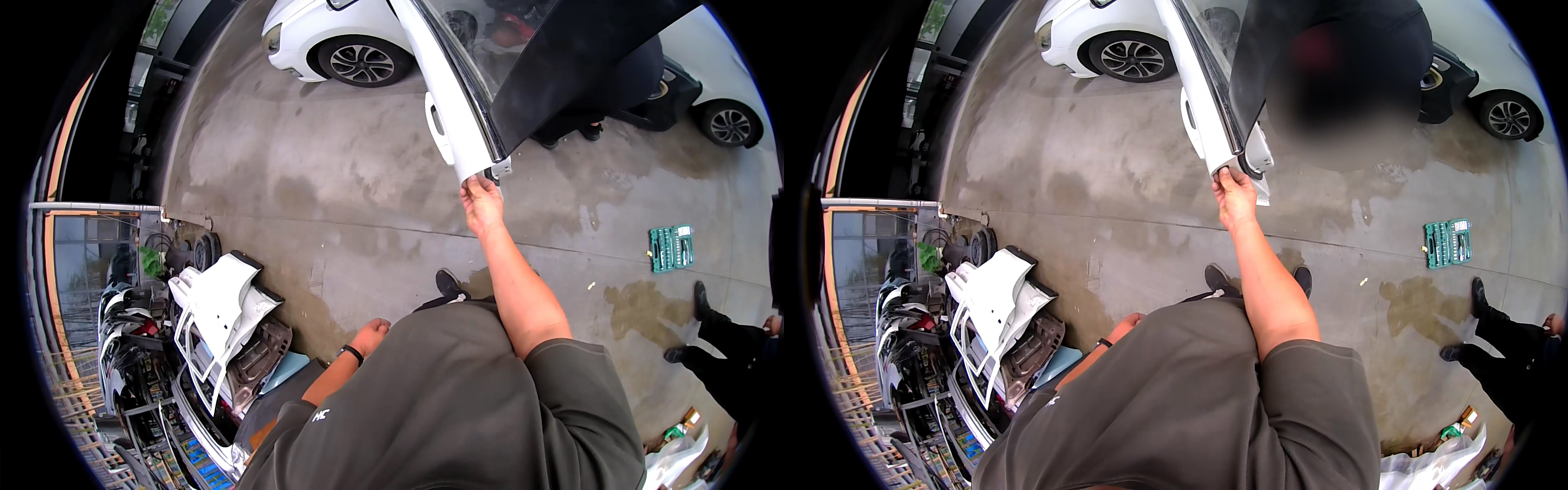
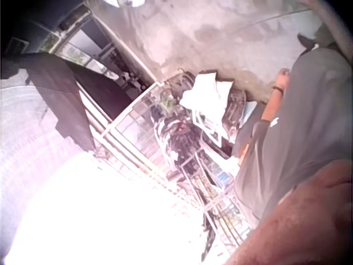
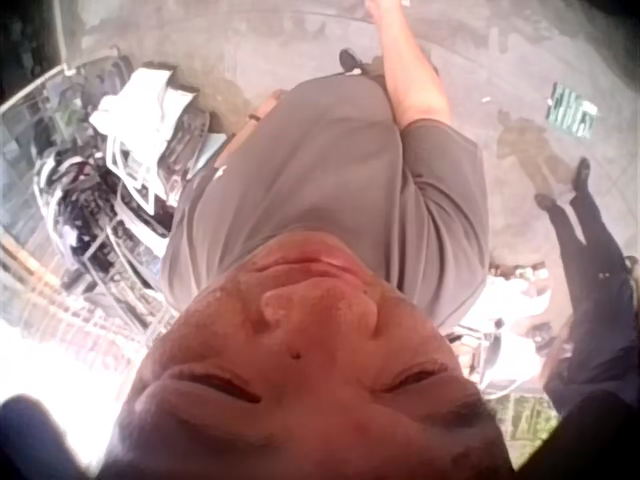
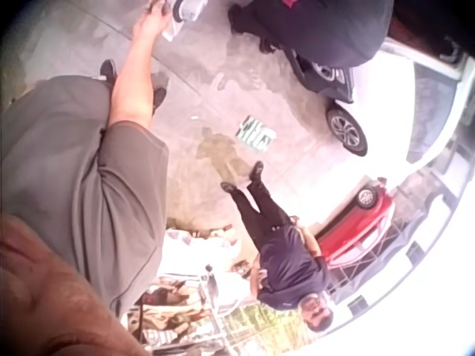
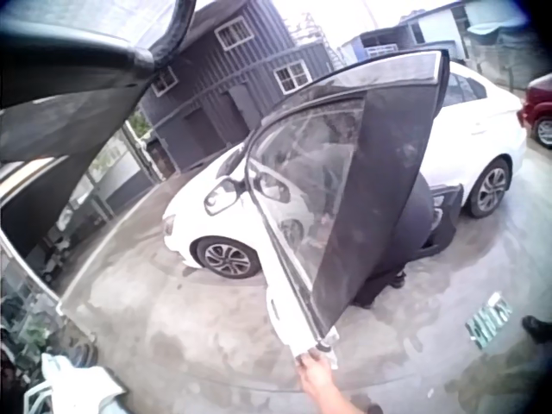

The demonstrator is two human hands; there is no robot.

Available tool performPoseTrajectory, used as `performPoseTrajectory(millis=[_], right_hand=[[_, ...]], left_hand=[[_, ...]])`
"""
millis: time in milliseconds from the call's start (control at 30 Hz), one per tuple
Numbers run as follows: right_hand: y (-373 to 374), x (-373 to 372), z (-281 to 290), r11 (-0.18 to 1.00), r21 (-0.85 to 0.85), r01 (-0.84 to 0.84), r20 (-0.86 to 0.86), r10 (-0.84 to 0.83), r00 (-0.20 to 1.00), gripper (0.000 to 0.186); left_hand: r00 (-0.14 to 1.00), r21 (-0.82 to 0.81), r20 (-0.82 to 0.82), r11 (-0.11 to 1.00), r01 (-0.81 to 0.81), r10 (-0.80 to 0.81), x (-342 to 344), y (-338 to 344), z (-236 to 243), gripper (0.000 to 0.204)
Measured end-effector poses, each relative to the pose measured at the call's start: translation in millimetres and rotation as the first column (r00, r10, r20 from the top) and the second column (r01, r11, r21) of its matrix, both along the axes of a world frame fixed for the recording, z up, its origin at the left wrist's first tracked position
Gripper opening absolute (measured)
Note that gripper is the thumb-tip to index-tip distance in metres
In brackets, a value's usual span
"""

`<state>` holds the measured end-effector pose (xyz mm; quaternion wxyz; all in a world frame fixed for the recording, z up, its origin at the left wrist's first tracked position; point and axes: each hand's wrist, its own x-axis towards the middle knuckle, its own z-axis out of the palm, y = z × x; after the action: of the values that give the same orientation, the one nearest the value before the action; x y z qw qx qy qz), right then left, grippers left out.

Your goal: The person removes screws from a car door using a screwdriver, handles a car key, and peels back the interior plastic lining of the door frame.

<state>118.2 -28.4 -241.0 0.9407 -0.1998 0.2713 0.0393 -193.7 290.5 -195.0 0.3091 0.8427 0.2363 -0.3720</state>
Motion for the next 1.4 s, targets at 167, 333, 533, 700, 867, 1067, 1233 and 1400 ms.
performPoseTrajectory(millis=[167,333,533,700,867,1067,1233,1400], right_hand=[[-1.1,0.6,4.7,1.000,0.001,-0.012,-0.008,0.012,1.000,0.015],[5.3,-1.1,19.8,0.999,-0.026,0.029,-0.119,-0.032,0.992,0.022],[0.9,-12.1,34.2,0.999,-0.033,-0.041,-0.095,0.037,0.995,0.038],[-6.0,-20.7,59.1,0.996,0.072,-0.051,-0.064,0.056,0.996,0.041],[-24.4,-16.7,66.3,0.976,-0.057,-0.211,0.102,0.216,0.971,0.060],[-33.3,-36.5,64.3,0.964,-0.080,-0.253,0.053,0.257,0.965,0.093],[-29.0,-30.5,77.3,0.963,-0.109,-0.247,0.051,0.254,0.966,0.092],[-23.3,-24.0,74.0,0.984,-0.072,-0.160,0.042,0.163,0.986,0.091]], left_hand=[[1.000,-0.046,0.022,0.999,-0.001,0.002,10.9,-0.6,0.9,0.038],[0.997,0.017,0.049,0.998,0.060,-0.061,-1.0,3.5,-0.5,0.037],[0.997,-0.078,-0.064,0.996,0.031,-0.036,-7.8,1.0,-0.3,0.040],[1.000,-0.136,-0.012,0.990,-0.026,0.025,-7.5,11.2,-23.7,0.038],[1.000,-0.094,-0.015,0.995,-0.015,0.013,15.0,-0.4,-20.5,0.035],[0.989,-0.083,0.009,0.985,0.148,-0.148,20.0,4.6,-33.6,0.035],[0.999,-0.209,0.018,0.977,-0.039,0.044,35.6,19.2,-44.4,0.034],[0.988,-0.194,0.090,0.975,-0.106,0.126,32.5,12.7,-39.4,0.034]])
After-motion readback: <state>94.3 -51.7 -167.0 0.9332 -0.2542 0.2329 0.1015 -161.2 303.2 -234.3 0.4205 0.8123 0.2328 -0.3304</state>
